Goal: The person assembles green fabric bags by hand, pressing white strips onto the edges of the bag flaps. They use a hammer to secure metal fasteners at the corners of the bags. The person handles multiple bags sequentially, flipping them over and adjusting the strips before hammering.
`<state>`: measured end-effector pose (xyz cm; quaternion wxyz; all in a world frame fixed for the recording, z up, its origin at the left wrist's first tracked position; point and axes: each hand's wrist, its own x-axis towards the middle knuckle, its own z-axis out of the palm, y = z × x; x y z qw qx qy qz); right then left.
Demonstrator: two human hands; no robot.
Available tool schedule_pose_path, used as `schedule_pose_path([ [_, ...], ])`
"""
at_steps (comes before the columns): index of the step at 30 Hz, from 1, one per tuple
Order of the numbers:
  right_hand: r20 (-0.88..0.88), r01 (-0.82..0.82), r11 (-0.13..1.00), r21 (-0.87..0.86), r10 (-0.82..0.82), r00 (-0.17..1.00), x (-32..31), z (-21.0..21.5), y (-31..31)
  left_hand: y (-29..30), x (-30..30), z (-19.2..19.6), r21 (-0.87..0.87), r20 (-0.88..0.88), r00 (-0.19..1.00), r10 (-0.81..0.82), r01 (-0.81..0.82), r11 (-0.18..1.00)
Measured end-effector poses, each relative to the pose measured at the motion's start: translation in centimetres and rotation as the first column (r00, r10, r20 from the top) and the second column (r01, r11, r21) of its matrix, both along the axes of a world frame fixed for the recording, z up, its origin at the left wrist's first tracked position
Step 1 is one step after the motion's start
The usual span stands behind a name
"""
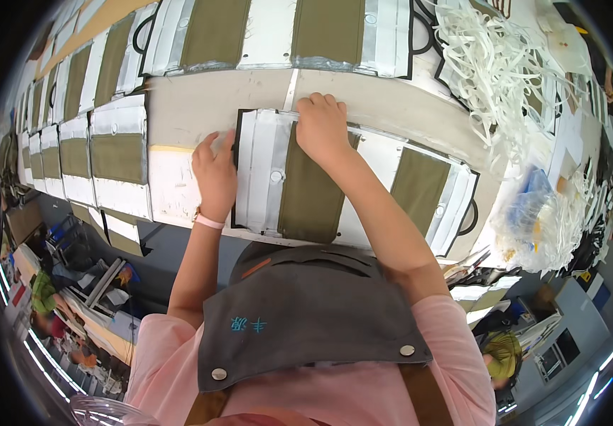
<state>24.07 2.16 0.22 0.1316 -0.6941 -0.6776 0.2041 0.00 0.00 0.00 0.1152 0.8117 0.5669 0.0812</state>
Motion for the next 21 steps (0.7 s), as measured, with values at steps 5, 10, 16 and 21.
schedule_pose_path([
  [5,-0.115,-0.046,0.994,0.103,0.057,0.992,-2.3,-0.9,0.9,0.8,4.3,0.7,0.21,0.06,0.958,-0.282,0.264,0.941],
  [10,-0.122,-0.061,0.993,0.104,0.074,0.99,-2.6,-1.5,1.9,2.1,4.0,-0.1,0.097,0.036,0.945,-0.324,0.319,0.943],
  [16,-0.105,-0.1,0.99,0.104,0.111,0.988,-3.9,-2.1,3.0,1.9,3.8,-0.5,0.079,0.021,0.949,-0.315,0.312,0.947],
  [21,-0.129,-0.105,0.976,0.19,0.131,0.983,-3.9,-2.1,2.6,3.1,2.8,0.2,0.002,0.045,0.924,-0.38,0.381,0.925],
])
